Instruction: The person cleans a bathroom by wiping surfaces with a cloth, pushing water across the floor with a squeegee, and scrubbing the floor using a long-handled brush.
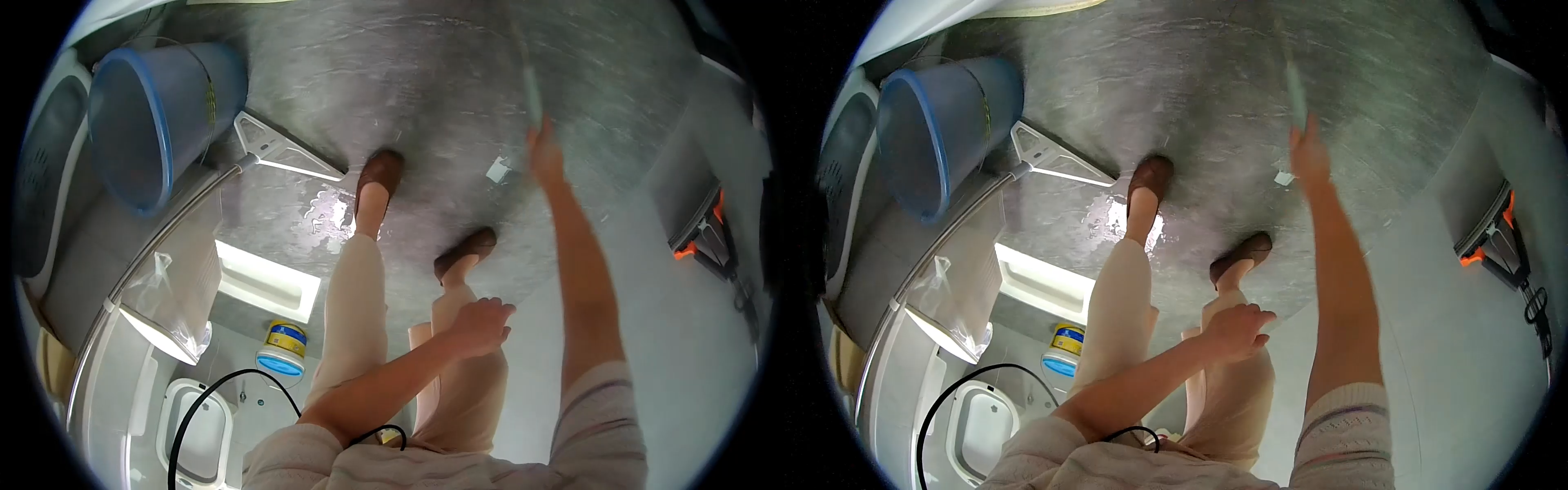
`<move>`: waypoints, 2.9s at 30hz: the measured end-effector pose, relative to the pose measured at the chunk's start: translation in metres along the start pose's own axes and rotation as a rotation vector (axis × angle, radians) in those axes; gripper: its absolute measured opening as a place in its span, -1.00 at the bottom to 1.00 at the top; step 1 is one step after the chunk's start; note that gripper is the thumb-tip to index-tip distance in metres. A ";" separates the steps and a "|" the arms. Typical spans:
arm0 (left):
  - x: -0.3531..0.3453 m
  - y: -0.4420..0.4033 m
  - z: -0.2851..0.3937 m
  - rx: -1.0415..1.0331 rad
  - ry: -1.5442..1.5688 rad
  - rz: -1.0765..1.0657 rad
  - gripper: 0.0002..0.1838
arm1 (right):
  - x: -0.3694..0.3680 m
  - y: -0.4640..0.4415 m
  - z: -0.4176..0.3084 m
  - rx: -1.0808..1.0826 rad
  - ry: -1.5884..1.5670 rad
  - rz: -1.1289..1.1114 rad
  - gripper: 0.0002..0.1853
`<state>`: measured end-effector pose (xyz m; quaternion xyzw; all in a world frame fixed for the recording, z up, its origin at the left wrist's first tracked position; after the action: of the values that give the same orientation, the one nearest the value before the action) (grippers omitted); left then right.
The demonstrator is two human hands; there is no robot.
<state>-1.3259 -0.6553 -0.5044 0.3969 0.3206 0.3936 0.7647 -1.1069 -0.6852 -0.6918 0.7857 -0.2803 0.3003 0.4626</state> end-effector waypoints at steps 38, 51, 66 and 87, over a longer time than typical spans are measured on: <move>0.025 0.019 0.018 -0.118 0.202 0.108 -0.63 | 0.083 0.145 0.078 0.310 0.517 -0.550 -0.45; 0.014 0.013 0.011 -0.135 0.241 0.235 -0.64 | -0.003 0.071 -0.041 0.451 0.310 -0.399 -0.49; -0.017 -0.003 0.004 -0.073 0.057 0.128 -0.63 | -0.030 0.224 0.083 -0.007 0.101 -0.265 -0.45; -0.072 -0.012 -0.017 0.015 -0.242 -0.060 -0.64 | -0.027 0.263 0.160 -0.428 -0.191 0.151 -0.62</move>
<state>-1.3709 -0.7155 -0.5097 0.4376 0.2406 0.3175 0.8061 -1.2797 -0.9335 -0.6277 0.6713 -0.4378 0.1920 0.5664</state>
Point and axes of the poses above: each hand's wrist, its own y-axis away from the middle knuckle, its own x-axis out of the back of the hand, z = x × y, the point moved 2 cm from there along -y, towards the middle knuckle, and after that the axes turned 13 degrees about x, right-handed, at the moved point
